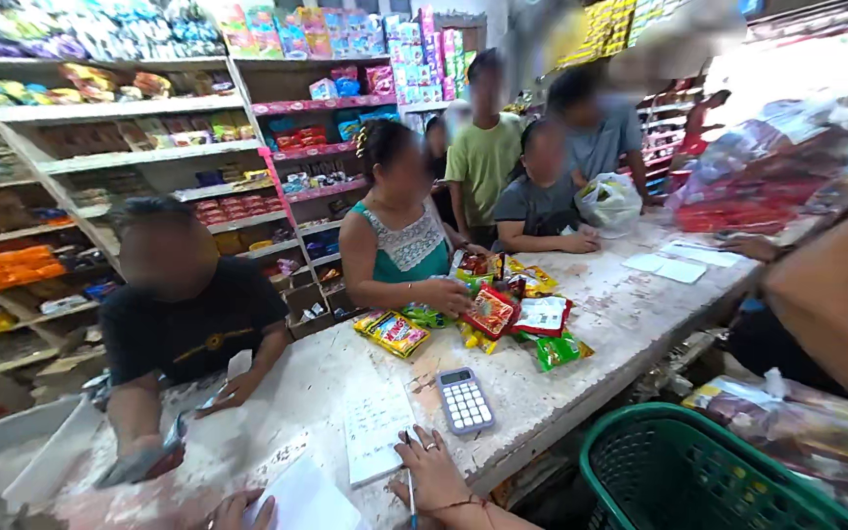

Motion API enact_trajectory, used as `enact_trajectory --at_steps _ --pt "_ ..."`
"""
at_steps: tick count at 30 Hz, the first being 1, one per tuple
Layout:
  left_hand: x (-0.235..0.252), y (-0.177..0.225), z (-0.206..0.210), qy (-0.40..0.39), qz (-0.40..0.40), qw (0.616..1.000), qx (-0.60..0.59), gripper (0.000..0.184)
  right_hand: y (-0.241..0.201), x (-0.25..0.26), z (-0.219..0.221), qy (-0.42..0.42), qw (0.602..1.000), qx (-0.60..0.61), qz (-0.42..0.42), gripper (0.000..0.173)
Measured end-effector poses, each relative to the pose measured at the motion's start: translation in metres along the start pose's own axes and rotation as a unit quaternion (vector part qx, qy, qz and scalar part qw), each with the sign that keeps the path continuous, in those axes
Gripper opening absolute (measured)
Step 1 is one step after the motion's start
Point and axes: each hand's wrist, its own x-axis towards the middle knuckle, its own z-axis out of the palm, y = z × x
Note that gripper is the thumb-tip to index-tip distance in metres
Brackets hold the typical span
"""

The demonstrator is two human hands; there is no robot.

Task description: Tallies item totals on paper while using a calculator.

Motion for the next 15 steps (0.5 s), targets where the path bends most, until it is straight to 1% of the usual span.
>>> enact_trajectory --at_steps 2,4,8,15 --pt "-0.006 0.016 -0.012 -0.006 0.014 0.999 -0.038 0.043 -0.002 -0.001 -0.003 0.007 1.0 -0.008 0.0 0.068" --pt "-0.01 0.024 -0.017 -0.011 0.017 0.998 -0.053 0.038 -0.005 -0.006 -0.003 0.026 1.0 -0.004 -0.003 0.068" --pt "-0.012 0.037 -0.025 -0.015 -0.007 0.998 -0.055 0.038 0.001 -0.008 0.006 0.12 0.992 -0.007 -0.049 0.063" --pt "-0.013 0.035 -0.021 0.02 0.027 0.995 -0.094 0.042 0.007 -0.011 0.004 0.136 0.989 -0.014 -0.053 0.059"
